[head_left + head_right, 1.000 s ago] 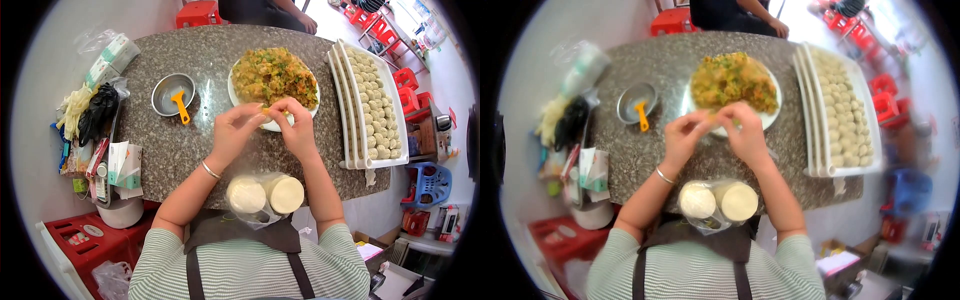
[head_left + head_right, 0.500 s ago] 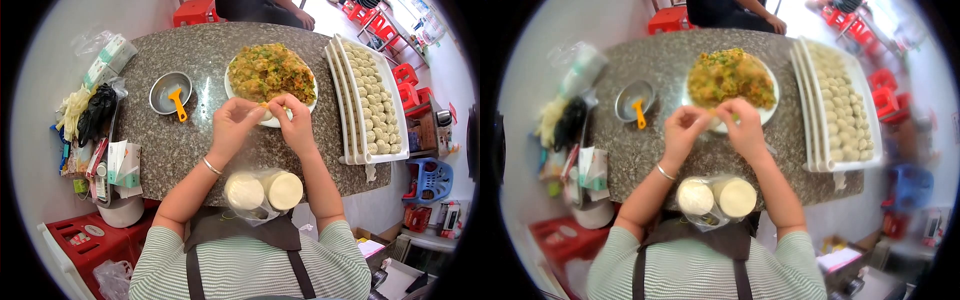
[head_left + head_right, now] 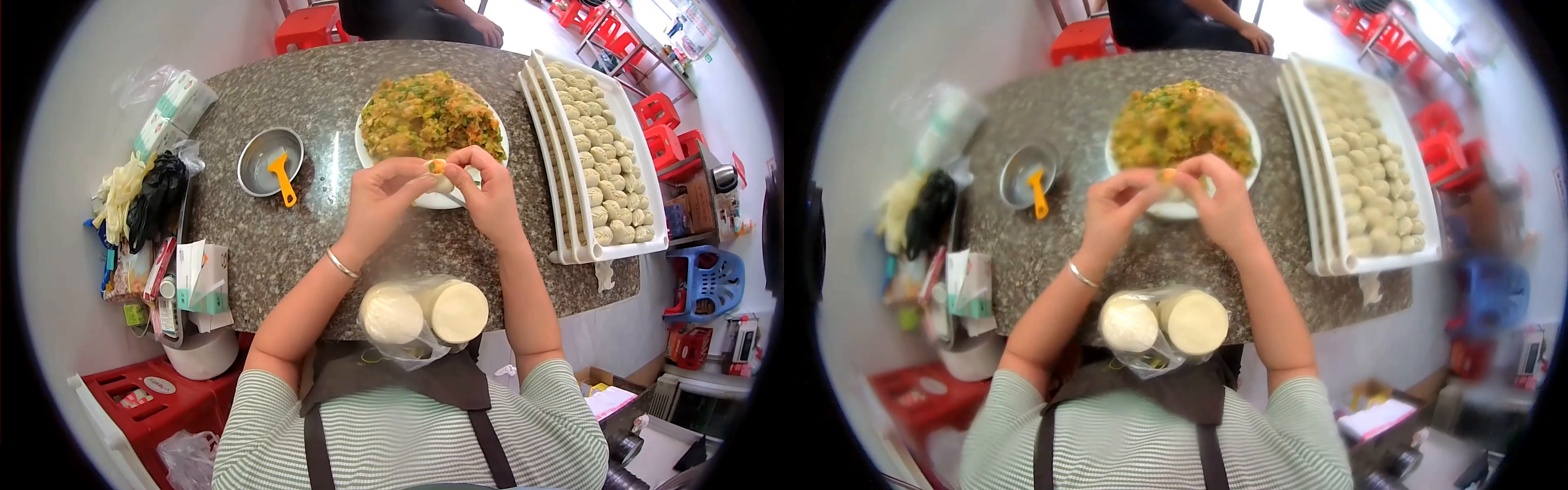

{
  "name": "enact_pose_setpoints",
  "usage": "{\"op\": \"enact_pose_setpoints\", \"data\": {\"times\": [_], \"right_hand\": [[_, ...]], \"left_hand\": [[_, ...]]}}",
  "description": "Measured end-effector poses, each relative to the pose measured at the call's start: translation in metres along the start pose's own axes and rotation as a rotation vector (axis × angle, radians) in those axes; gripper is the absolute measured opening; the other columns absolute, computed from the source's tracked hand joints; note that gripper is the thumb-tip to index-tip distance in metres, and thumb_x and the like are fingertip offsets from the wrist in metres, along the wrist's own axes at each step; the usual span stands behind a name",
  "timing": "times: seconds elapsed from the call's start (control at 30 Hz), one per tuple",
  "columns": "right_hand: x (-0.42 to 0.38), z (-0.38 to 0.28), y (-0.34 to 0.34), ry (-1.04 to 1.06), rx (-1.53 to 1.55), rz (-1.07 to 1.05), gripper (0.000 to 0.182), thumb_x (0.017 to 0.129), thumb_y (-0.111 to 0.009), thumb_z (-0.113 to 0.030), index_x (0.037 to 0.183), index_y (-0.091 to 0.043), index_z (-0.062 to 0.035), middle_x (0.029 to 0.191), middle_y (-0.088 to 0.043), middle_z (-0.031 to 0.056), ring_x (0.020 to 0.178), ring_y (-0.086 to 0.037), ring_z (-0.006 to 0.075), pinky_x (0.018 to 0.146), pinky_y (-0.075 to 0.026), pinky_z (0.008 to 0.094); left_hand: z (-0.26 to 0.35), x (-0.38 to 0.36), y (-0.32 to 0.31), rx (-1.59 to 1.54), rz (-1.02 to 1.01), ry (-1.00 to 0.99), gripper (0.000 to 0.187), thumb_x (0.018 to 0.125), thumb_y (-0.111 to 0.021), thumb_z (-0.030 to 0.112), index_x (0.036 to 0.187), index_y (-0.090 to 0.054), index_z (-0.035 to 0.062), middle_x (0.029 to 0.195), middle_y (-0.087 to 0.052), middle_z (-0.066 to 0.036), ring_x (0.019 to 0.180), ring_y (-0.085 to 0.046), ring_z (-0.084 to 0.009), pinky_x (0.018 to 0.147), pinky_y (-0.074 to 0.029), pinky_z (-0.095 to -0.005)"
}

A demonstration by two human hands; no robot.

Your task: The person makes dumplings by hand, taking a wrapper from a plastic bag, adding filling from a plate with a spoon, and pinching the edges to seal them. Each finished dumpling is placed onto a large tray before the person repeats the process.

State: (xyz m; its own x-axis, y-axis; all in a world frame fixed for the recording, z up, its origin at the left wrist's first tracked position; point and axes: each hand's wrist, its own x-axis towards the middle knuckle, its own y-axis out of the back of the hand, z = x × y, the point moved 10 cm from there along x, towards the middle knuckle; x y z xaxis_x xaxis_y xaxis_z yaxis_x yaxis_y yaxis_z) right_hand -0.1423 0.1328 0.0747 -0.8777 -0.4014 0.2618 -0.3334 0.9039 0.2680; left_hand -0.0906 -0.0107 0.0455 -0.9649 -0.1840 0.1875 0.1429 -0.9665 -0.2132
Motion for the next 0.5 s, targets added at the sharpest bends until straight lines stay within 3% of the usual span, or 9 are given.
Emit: {"op": "enact_pose_setpoints", "data": {"times": [0.13,0.33,0.47,0.5], "right_hand": [[-0.002,-0.008,0.002,0.126,-0.161,0.080,0.013,0.085,-0.066,-0.011,0.090,-0.065,0.0005,0.086,-0.065,0.0106,0.084,-0.060,0.0217,0.079,-0.047,0.0322],[-0.001,-0.008,-0.002,0.152,-0.195,0.037,0.011,0.084,-0.065,-0.008,0.089,-0.065,0.0010,0.086,-0.065,0.0117,0.084,-0.061,0.0228,0.078,-0.047,0.0324],[-0.001,0.001,0.004,0.086,-0.132,0.073,0.011,0.085,-0.065,-0.009,0.090,-0.064,0.0011,0.086,-0.065,0.0107,0.084,-0.061,0.0217,0.078,-0.047,0.0319],[0.002,0.011,0.001,0.005,-0.034,0.000,0.012,0.086,-0.064,-0.009,0.090,-0.064,0.0013,0.086,-0.065,0.0103,0.084,-0.061,0.0211,0.077,-0.047,0.0316]], "left_hand": [[-0.004,0.002,0.000,0.058,0.027,0.043,0.022,0.084,-0.072,0.004,0.104,-0.066,-0.0024,0.098,-0.070,-0.011,0.091,-0.067,-0.0145,0.080,-0.054,-0.0272],[0.000,-0.001,0.002,0.121,0.085,-0.003,0.031,0.084,-0.072,0.006,0.112,-0.064,-0.0020,0.099,-0.070,-0.011,0.094,-0.067,-0.0153,0.081,-0.054,-0.0275],[-0.010,-0.001,0.000,0.085,-0.021,0.063,0.029,0.085,-0.070,0.003,0.113,-0.065,-0.0023,0.105,-0.070,-0.010,0.097,-0.066,-0.0153,0.082,-0.054,-0.0270],[-0.011,-0.002,0.001,0.083,-0.018,0.064,0.029,0.085,-0.070,0.003,0.113,-0.065,-0.0023,0.105,-0.070,-0.010,0.097,-0.066,-0.0153,0.082,-0.054,-0.0270]]}}
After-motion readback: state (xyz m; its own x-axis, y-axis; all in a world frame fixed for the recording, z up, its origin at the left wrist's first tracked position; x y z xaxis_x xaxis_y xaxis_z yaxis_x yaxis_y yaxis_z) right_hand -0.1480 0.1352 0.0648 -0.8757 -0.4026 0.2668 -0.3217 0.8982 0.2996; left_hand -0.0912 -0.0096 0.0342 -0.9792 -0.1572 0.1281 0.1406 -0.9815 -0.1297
